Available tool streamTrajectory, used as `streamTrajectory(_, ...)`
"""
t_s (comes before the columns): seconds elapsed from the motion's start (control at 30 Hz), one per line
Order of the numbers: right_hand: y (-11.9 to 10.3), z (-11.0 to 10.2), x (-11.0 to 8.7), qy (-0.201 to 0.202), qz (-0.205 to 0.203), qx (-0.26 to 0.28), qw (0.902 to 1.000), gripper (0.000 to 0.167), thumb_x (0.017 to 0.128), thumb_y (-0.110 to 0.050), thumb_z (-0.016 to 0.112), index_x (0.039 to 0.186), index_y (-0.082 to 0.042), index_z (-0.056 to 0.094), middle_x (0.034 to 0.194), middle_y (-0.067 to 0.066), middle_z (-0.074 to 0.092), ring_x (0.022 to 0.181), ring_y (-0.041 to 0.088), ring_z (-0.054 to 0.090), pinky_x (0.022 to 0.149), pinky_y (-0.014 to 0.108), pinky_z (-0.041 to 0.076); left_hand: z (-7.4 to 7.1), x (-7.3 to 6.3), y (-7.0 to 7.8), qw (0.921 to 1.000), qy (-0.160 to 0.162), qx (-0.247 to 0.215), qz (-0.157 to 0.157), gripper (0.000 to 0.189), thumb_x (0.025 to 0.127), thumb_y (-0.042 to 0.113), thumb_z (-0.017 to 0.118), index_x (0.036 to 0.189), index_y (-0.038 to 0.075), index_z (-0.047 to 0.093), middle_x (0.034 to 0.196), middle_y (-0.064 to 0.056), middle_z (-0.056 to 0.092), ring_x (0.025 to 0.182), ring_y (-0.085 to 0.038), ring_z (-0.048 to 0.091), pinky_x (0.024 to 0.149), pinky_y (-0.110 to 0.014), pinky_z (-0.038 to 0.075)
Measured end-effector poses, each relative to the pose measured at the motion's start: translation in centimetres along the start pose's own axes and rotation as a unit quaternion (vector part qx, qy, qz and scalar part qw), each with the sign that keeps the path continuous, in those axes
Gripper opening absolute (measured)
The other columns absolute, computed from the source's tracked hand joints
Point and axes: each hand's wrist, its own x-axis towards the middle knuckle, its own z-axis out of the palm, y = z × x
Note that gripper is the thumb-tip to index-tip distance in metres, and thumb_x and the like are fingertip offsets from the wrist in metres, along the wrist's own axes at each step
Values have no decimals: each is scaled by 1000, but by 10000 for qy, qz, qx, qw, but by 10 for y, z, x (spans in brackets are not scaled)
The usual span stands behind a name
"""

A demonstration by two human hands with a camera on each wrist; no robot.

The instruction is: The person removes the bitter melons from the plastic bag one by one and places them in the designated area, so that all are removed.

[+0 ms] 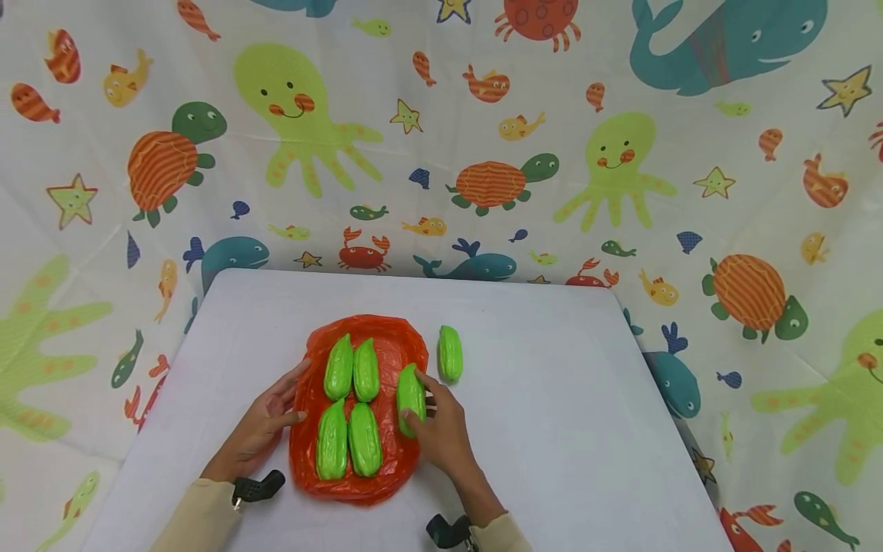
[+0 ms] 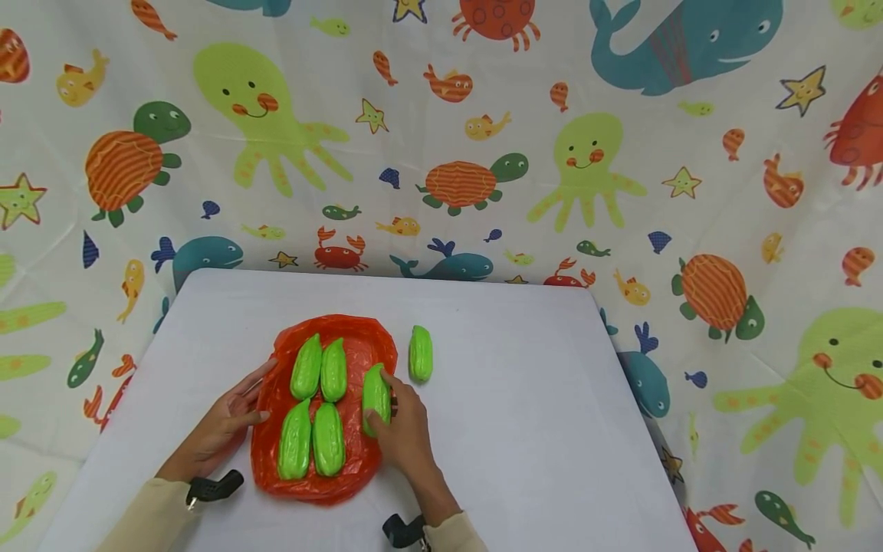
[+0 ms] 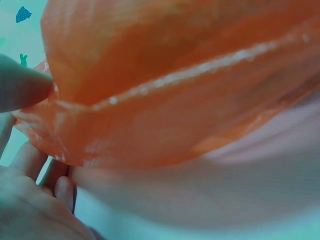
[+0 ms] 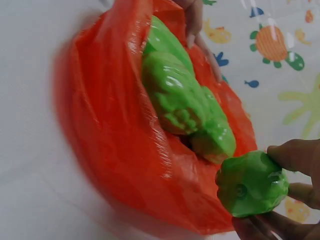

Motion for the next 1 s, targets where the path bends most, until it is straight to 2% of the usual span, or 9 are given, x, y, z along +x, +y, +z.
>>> streamTrajectory(0.27, -3, -16, 12, 366, -55, -105, 9993, 69, 97, -19, 76, 160, -26, 48, 146, 7, 61, 119, 24, 66, 98, 39, 63, 0, -1, 1, 10000, -3, -35, 3, 83, 103, -6, 56, 172, 17, 16, 169, 12, 40, 139, 7, 54, 108, -21, 53)
streamTrajectory(0.77, -5, -48, 36, 897, -219, -338, 9951, 69, 95, -16, 79, 158, -26, 51, 146, 9, 63, 118, 27, 68, 99, 43, 63, 1, 0, 2, 9999, 74, 36, -124, 84, 103, -3, 59, 172, 19, 18, 175, -2, 31, 140, 7, 53, 107, -21, 54)
streamTrajectory(1.0, -3, -66, 47, 1053, -160, -317, 9938, 70, 96, -16, 79, 158, -29, 50, 151, 6, 60, 121, 30, 67, 102, 46, 62, 0, 0, 0, 9999, 93, 32, -122, 84, 103, -4, 59, 172, 19, 18, 172, 3, 36, 138, 6, 55, 106, -21, 54)
